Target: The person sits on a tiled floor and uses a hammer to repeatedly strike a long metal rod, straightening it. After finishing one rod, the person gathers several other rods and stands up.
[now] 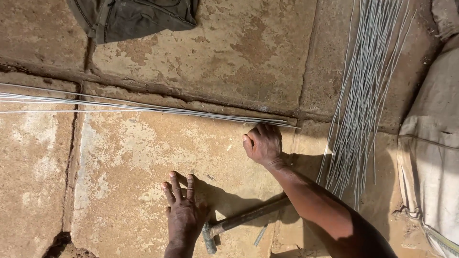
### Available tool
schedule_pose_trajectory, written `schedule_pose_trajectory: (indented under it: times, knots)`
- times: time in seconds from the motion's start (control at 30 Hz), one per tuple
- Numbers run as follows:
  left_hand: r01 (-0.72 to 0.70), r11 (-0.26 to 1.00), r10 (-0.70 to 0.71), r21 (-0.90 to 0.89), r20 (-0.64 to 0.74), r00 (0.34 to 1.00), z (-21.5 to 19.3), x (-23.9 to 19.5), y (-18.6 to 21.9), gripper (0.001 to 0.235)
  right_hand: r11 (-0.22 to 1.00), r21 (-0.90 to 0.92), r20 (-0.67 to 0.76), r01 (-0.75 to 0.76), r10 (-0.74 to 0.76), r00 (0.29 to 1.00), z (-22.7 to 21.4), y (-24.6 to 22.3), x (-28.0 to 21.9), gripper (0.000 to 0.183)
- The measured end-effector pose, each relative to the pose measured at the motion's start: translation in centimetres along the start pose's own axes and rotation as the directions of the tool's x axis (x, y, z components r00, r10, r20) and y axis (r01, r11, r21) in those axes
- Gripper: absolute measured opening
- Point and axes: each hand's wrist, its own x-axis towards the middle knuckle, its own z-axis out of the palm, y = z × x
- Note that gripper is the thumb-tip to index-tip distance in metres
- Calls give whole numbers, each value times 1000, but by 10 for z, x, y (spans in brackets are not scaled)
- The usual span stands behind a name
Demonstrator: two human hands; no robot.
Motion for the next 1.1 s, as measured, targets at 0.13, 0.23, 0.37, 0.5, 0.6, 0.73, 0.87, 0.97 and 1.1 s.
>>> schedule_pose_trajectory:
  times: [0.13, 0.23, 0.37, 0.5, 0.6, 0.73, 0.87, 0.97, 1.1]
  knots:
    - [56, 994, -51, -92, 60, 997, -18, -2, -2, 101, 1000, -7, -41, 12, -13, 999, -6, -3, 8, 25]
    - [90, 988, -79, -129, 88, 993, -12, -3, 4, 103, 1000, -14, -64, -4, 3, 998, -11, 2, 0, 23]
    - [114, 993, -114, 3, 101, 988, -22, -1, 4, 101, 1000, 1, -62, -14, 14, 998, -4, -1, 4, 24]
    - [111, 993, -107, -26, 105, 989, -26, -4, 8, 99, 996, -83, 5, -36, 37, 999, 7, -2, 0, 25]
    - [79, 996, -82, 34, 89, 993, -17, -1, 0, 100, 1000, -24, -29, 5, -6, 1000, 4, -8, 21, 29]
    - [66, 998, -67, 18, 72, 995, -13, -2, -1, 102, 991, 33, 340, -126, 108, 934, 24, -3, 59, 73]
    - [50, 998, -48, -24, 69, 996, -18, 4, 5, 109, 994, 86, 333, -70, 38, 942, 10, 12, 74, 49]
    - [58, 998, -56, -18, 99, 994, -23, -5, 11, 106, 989, 135, 264, 65, -100, 959, 14, 31, 79, 28]
    - [65, 998, -63, -9, 126, 990, -39, -14, 19, 99, 966, 184, 221, 182, -221, 950, 32, 49, 88, 19]
